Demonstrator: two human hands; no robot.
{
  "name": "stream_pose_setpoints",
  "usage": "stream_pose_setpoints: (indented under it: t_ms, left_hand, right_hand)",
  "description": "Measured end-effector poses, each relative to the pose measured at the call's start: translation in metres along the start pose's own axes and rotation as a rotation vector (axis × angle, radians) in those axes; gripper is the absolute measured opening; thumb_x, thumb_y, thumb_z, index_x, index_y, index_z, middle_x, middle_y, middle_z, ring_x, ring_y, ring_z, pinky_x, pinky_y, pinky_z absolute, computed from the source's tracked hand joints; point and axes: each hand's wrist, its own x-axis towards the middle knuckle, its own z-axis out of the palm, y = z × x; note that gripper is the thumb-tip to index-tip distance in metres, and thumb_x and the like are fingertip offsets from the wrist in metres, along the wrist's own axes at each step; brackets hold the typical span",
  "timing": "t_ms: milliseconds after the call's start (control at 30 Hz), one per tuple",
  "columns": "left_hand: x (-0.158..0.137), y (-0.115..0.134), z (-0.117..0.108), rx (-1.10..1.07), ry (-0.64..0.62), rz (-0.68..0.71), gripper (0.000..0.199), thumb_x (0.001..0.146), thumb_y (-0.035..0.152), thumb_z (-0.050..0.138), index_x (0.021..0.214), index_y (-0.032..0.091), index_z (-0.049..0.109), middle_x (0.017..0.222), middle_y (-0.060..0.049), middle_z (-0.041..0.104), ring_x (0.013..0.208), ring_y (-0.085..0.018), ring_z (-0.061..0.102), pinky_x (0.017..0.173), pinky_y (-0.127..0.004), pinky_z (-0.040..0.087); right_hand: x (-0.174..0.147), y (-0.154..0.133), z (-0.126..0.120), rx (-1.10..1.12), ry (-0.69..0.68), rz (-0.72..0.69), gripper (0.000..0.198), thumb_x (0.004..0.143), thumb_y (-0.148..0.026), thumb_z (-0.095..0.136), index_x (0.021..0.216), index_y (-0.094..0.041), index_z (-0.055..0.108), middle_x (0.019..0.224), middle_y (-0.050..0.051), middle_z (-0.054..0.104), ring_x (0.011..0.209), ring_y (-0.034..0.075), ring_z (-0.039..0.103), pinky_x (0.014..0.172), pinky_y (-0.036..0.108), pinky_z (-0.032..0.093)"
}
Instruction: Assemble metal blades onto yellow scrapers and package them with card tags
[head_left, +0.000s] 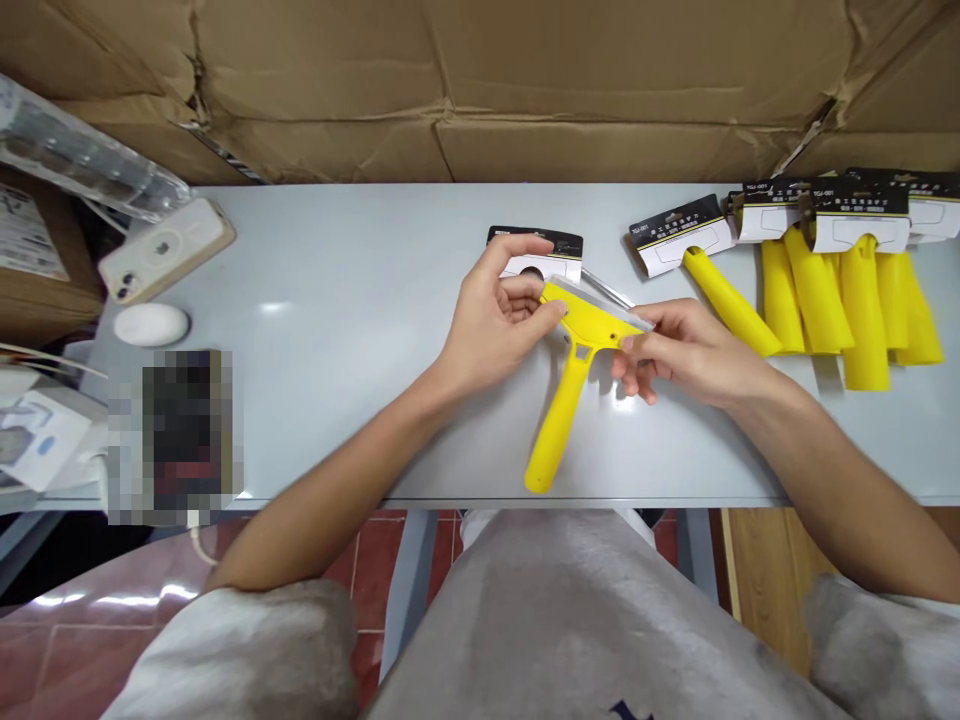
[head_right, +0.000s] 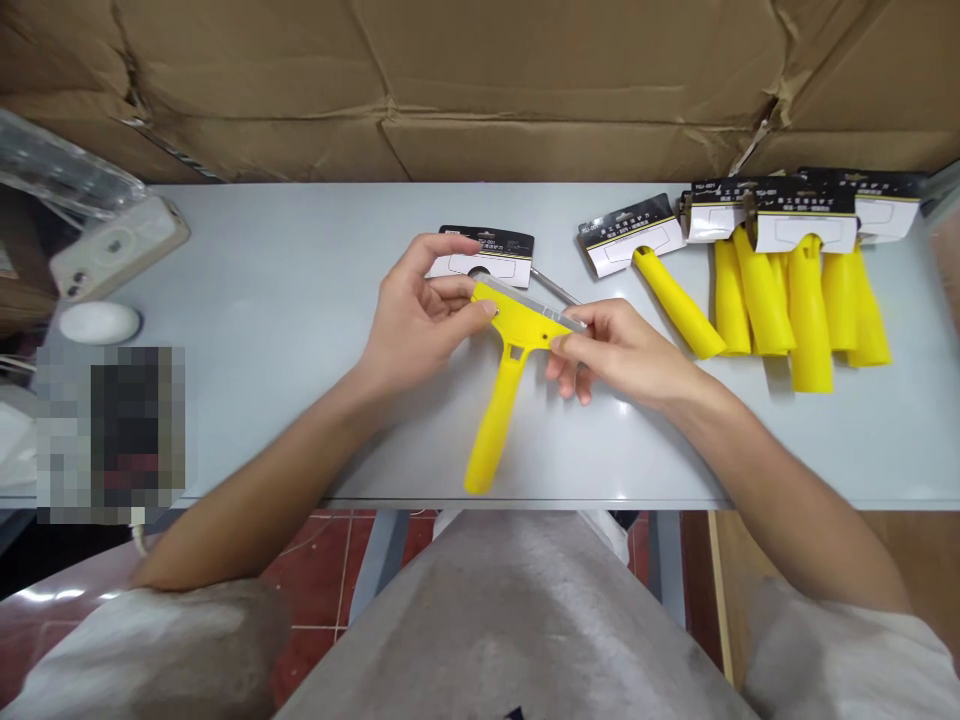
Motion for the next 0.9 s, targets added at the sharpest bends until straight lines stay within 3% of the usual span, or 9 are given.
stream_pose_setpoints:
  t_ms: [167,367,467,600,767,900]
  left_hand:
    - [0.002,0.003,-0.002,0.012,-0.009,0.006,0.048,0.084,0.027,0.078,0.126,0.027,0.055,0.083,0.002,0.072,0.078,-0.017,0.074,0.070,-0.030,0.060]
    - [0.001,0.003,0.000,0.051,0.004,0.019,0.046,0.091,0.037,0.075,0.130,0.027,0.054,0.092,-0.001,0.073,0.075,-0.015,0.074,0.068,-0.028,0.060]
    - [-0.006,0.006,0.004,0.123,-0.021,0.050,0.058,0.090,0.043,0.078,0.139,0.031,0.050,0.113,-0.007,0.072,0.074,-0.014,0.072,0.066,-0.028,0.060]
    - [-0.016,0.016,0.006,0.390,-0.084,0.126,0.082,0.081,0.040,0.085,0.151,0.034,0.043,0.144,-0.011,0.061,0.078,-0.017,0.071,0.068,-0.031,0.059]
    - [-0.021,0.026,0.006,0.756,-0.152,0.127,0.063,0.095,0.027,0.064,0.155,0.027,0.045,0.121,-0.007,0.074,0.083,-0.019,0.073,0.080,-0.033,0.055]
    - [-0.023,0.023,0.009,0.957,-0.170,0.191,0.055,0.100,0.026,0.052,0.154,0.016,0.049,0.105,-0.010,0.075,0.086,-0.022,0.071,0.078,-0.032,0.052]
  right_hand:
    - [0.000,0.000,0.003,-0.004,-0.023,0.013,0.056,0.078,-0.064,0.077,0.083,-0.010,0.064,0.080,0.009,0.071,0.057,0.009,0.062,0.044,0.019,0.046]
    - [0.001,0.002,0.009,0.029,0.059,-0.036,0.056,0.075,-0.062,0.081,0.084,-0.010,0.065,0.077,0.008,0.070,0.053,0.007,0.060,0.046,0.020,0.048]
    - [0.002,0.005,0.011,0.062,0.098,-0.078,0.052,0.078,-0.060,0.080,0.084,-0.010,0.065,0.079,0.008,0.070,0.055,0.008,0.060,0.048,0.023,0.051]
    - [0.006,0.011,0.012,0.110,0.111,-0.105,0.050,0.080,-0.057,0.078,0.089,-0.010,0.066,0.083,0.009,0.071,0.060,0.009,0.063,0.053,0.025,0.056]
    - [0.009,0.015,0.014,0.163,0.111,-0.077,0.054,0.077,-0.057,0.082,0.094,-0.009,0.065,0.086,0.010,0.072,0.063,0.011,0.067,0.056,0.026,0.059]
    - [0.007,0.012,0.015,0.162,0.088,-0.057,0.055,0.075,-0.056,0.084,0.093,-0.008,0.064,0.086,0.011,0.072,0.062,0.014,0.068,0.056,0.027,0.060]
